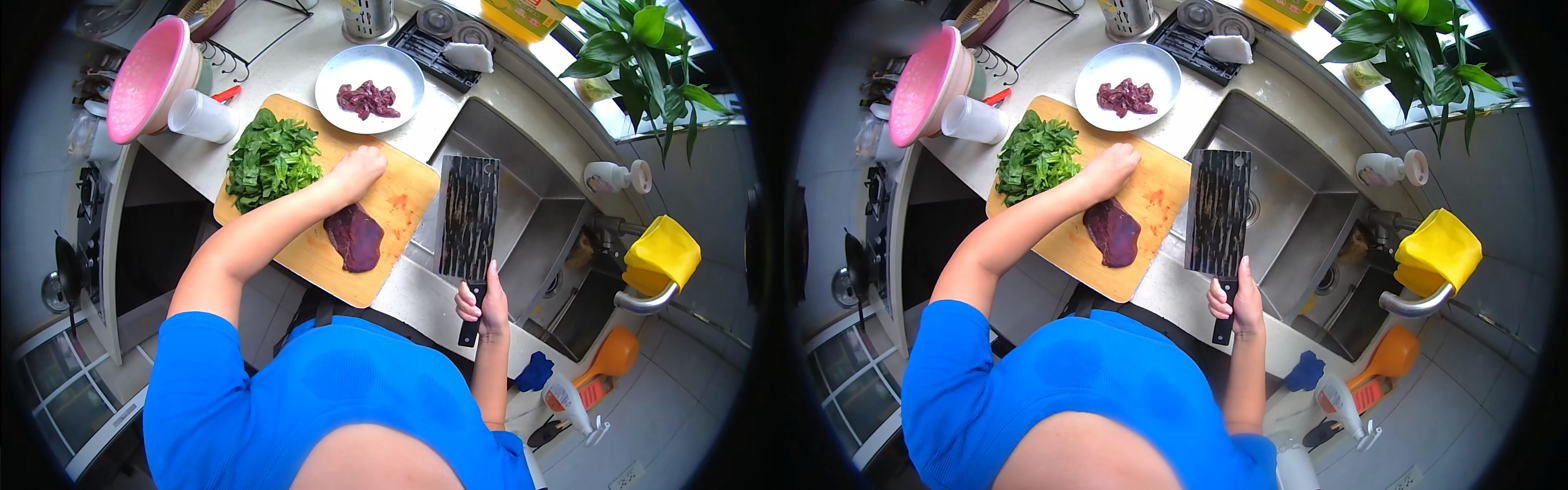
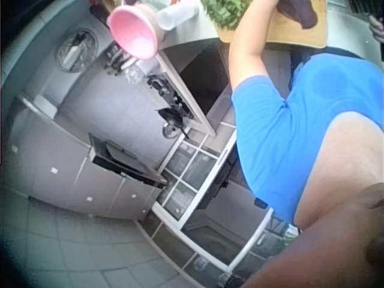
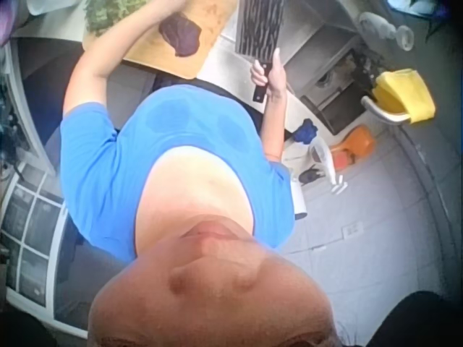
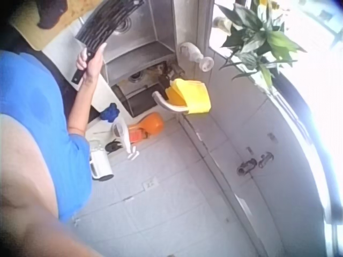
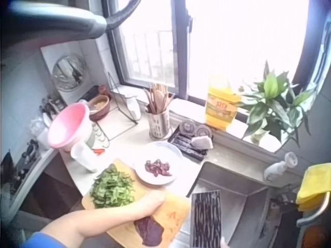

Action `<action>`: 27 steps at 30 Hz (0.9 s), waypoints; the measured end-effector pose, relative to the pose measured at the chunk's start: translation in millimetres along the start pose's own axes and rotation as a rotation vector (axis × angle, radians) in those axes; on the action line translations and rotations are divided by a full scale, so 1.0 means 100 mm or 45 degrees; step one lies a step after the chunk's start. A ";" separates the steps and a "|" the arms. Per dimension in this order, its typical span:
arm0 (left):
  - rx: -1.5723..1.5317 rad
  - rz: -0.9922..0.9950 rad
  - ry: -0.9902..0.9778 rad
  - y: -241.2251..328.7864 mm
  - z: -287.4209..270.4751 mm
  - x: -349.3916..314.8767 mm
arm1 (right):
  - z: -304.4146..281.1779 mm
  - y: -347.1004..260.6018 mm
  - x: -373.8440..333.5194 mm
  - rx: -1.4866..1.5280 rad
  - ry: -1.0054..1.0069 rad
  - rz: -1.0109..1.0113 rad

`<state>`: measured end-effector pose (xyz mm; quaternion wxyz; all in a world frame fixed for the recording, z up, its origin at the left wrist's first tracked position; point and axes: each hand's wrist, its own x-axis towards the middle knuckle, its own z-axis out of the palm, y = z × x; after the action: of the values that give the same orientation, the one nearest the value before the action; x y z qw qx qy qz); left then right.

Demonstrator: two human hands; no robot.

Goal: The person slices a large piece of dark red meat into thin strips using a cleaver on a wooden cutting board. The person periodically transfers the sliced meat from the board to a white plate. A pile of chopped green vegetables is visible on the cutting board throughout the task.

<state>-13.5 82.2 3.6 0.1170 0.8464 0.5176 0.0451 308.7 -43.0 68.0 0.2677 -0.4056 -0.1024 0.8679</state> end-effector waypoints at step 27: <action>-0.501 0.087 0.154 0.47 -0.03 -1.05 | 0.48 0.07 0.08 -0.143 0.234 -0.357</action>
<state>-21.4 -30.8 22.8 0.2473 0.8199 0.4759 0.2002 265.1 -43.0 91.5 0.3714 -0.4792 -0.1814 0.7743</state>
